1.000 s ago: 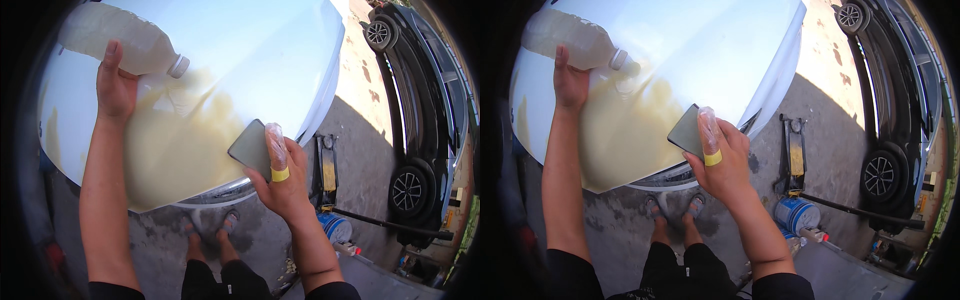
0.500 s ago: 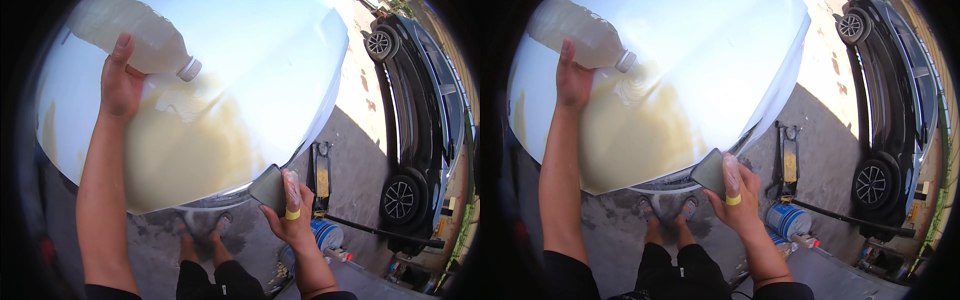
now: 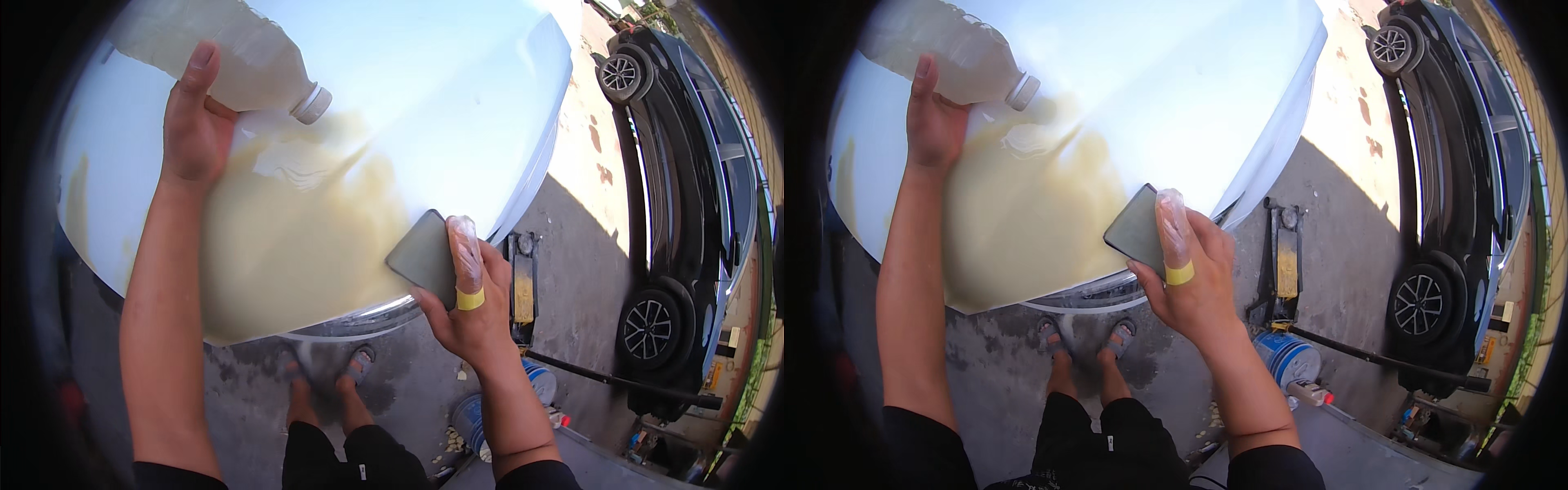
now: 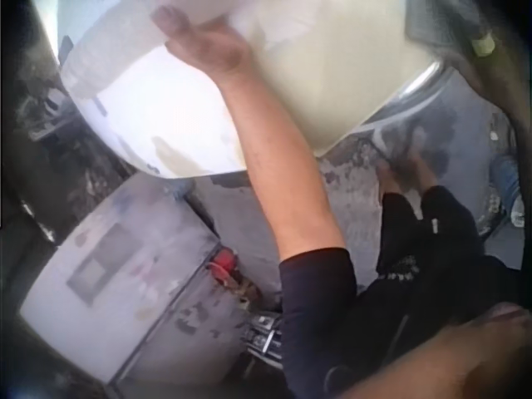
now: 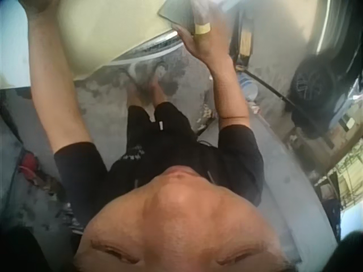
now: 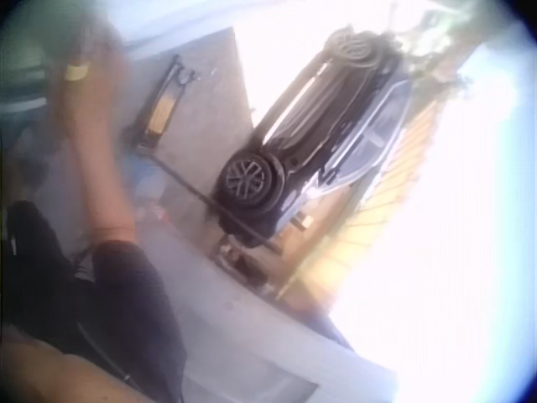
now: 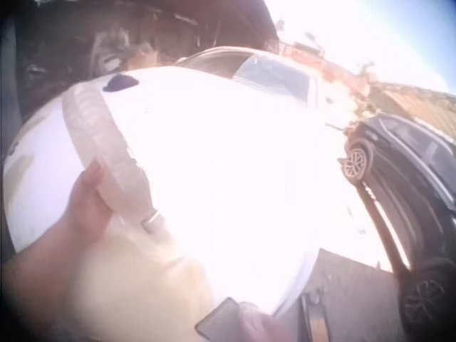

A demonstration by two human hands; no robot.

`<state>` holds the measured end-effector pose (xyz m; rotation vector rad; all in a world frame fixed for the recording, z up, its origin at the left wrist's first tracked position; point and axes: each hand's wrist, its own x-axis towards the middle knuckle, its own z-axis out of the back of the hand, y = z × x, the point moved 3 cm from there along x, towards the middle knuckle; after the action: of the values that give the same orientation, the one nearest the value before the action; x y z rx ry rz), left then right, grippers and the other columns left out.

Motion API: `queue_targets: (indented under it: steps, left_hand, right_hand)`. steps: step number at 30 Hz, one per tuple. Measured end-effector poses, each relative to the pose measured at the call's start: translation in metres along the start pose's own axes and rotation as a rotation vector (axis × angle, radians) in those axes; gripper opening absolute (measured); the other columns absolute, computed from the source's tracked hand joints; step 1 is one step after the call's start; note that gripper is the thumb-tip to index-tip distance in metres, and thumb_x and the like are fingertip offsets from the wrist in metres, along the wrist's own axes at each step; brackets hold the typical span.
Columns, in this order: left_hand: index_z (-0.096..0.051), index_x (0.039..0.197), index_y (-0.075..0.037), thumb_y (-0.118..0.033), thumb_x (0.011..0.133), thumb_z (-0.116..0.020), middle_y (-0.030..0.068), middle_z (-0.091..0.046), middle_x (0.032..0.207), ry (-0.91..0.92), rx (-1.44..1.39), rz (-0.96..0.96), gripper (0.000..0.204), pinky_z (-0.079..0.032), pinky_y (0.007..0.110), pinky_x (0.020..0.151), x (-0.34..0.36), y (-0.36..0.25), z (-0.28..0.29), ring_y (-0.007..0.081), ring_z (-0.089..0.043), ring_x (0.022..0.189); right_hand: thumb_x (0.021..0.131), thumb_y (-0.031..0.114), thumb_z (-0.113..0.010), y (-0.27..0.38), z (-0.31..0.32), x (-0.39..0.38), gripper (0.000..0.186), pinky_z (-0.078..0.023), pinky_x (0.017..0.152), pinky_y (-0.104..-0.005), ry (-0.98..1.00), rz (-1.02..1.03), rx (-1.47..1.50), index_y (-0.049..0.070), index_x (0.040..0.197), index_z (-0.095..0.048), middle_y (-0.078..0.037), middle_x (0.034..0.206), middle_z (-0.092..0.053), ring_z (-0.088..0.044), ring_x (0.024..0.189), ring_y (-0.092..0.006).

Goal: The person pours liquid from a plastic bottle onto the white car hood and uses a sanding block to rub the surface. The person repeatedly wets the area and sands it in a back-and-forth motion.

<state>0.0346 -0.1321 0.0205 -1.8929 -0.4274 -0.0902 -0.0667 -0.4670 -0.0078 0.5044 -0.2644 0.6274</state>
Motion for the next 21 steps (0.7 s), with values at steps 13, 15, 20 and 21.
queue_targets:
  steps: [13,15,20,21]
  left_hand:
    - [-0.053,0.134,-0.001,-0.05,0.098,-0.053,0.0085,-0.061,0.13,0.013,-0.011,0.018,0.06,-0.038,0.04,0.109,0.002,-0.001,-0.004,0.0221,-0.056,0.124]
    - [-0.054,0.135,-0.001,-0.049,0.1,-0.051,0.008,-0.062,0.131,-0.004,0.007,0.023,0.059,-0.037,0.04,0.11,-0.002,0.002,-0.001,0.0215,-0.055,0.125]
    - [-0.049,0.135,0.0,-0.051,0.094,-0.061,0.0095,-0.06,0.126,-0.021,0.016,-0.013,0.066,-0.042,0.042,0.106,-0.003,-0.005,0.002,0.0242,-0.057,0.119]
    - [-0.049,0.136,0.0,-0.051,0.094,-0.061,0.0094,-0.059,0.127,-0.005,0.023,-0.007,0.066,-0.042,0.042,0.106,-0.004,-0.006,0.003,0.0241,-0.056,0.12]
  right_hand:
    - [0.075,0.016,-0.081,0.003,0.004,0.067,0.088,-0.039,0.095,-0.0459,0.056,0.082,0.027,0.008,0.15,-0.036,-0.016,0.124,-0.06,-0.053,0.116,-0.0349]
    - [0.075,0.017,-0.081,0.001,0.001,0.08,0.088,-0.039,0.096,-0.0458,0.048,0.108,0.064,0.01,0.15,-0.037,-0.015,0.123,-0.061,-0.052,0.117,-0.0347]
    - [0.074,0.016,-0.081,0.006,0.004,0.017,0.088,-0.04,0.095,-0.0448,0.139,0.109,0.028,0.01,0.15,-0.037,-0.013,0.132,-0.059,-0.054,0.118,-0.0335]
    - [0.074,0.016,-0.082,0.008,0.004,0.025,0.088,-0.04,0.095,-0.0447,0.142,0.111,0.015,0.009,0.15,-0.037,-0.013,0.132,-0.059,-0.054,0.118,-0.0337]
